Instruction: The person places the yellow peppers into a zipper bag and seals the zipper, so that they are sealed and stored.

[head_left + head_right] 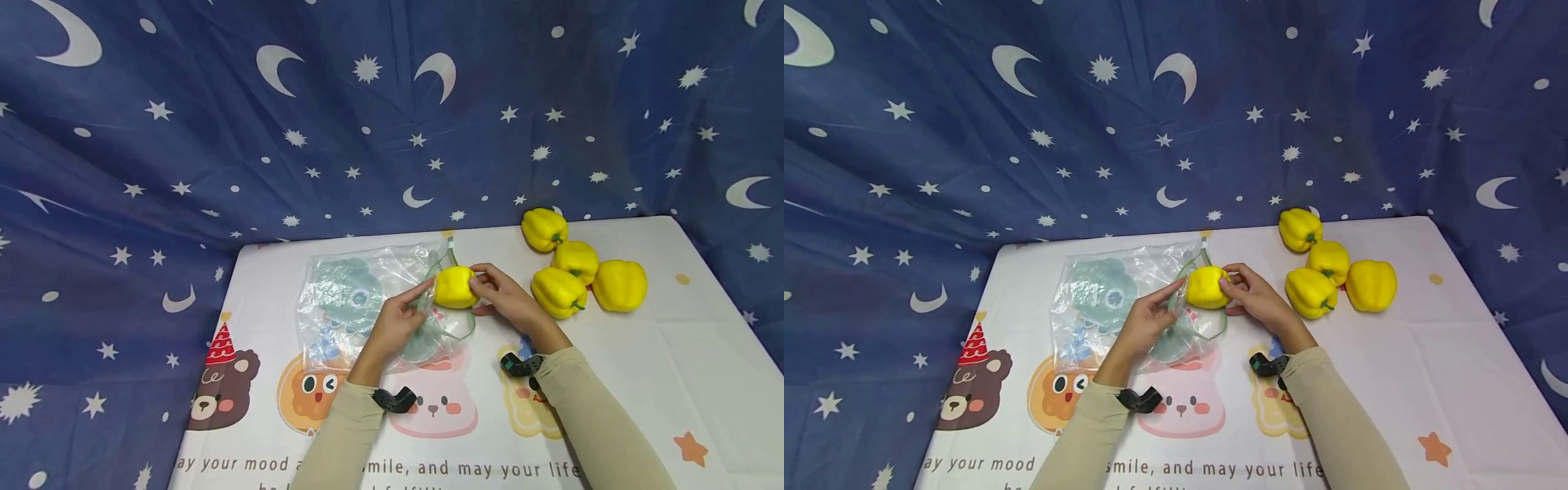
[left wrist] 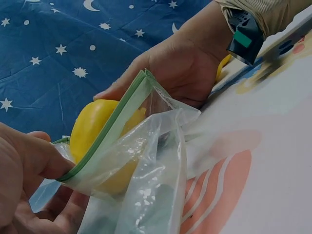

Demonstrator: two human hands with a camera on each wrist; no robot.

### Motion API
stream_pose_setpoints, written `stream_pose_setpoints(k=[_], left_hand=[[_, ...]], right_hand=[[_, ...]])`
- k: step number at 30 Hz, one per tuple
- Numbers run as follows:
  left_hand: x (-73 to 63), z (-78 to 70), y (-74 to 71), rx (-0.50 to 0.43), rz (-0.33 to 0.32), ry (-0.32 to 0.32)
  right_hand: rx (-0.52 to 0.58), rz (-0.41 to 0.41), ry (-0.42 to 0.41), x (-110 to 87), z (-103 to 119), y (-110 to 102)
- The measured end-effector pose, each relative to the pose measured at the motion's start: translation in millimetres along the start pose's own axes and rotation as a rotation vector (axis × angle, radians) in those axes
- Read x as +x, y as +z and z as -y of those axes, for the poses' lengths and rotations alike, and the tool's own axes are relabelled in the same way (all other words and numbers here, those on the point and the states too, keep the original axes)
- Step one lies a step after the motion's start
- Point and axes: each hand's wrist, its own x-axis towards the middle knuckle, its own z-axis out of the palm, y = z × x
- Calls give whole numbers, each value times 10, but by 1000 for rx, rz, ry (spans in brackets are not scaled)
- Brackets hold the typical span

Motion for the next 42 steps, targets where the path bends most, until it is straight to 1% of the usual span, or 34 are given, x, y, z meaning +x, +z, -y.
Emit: stream_pose_setpoints(k=[3,10,12,15,19,20,22,25,26,27,30,34,36,39,42], left_hand=[[5,2,9,-29,6,1],[14,14,32,-93,16,20],[13,13,41,-98,20,24],[9,8,45,-98,27,29],[1,-3,48,-89,29,37],[-11,-46,49,-92,30,32],[-12,-50,47,-96,31,36],[-7,-47,46,-99,34,44],[-4,-47,45,-98,33,45],[7,-8,43,-95,32,53],[11,-10,40,-86,32,60],[9,-24,36,-81,35,54],[7,-28,35,-85,33,52],[5,-30,35,-92,31,55],[7,-23,39,-90,36,61]], right_hand=[[-12,-6,6,-7,3,-7],[-100,-93,0,22,-35,31],[-117,-114,2,26,-46,42],[-152,-167,13,37,-37,76],[-203,-236,46,63,-4,125],[-204,-241,56,72,2,133],[-190,-229,80,78,15,134],[-104,-180,105,62,32,100],[-66,-161,109,54,35,82],[-30,-145,112,44,36,64],[37,-108,96,20,34,22],[64,-69,75,0,43,-2],[73,-55,79,-3,52,-3],[82,-45,90,-1,61,-5],[85,-59,109,4,67,-4]])
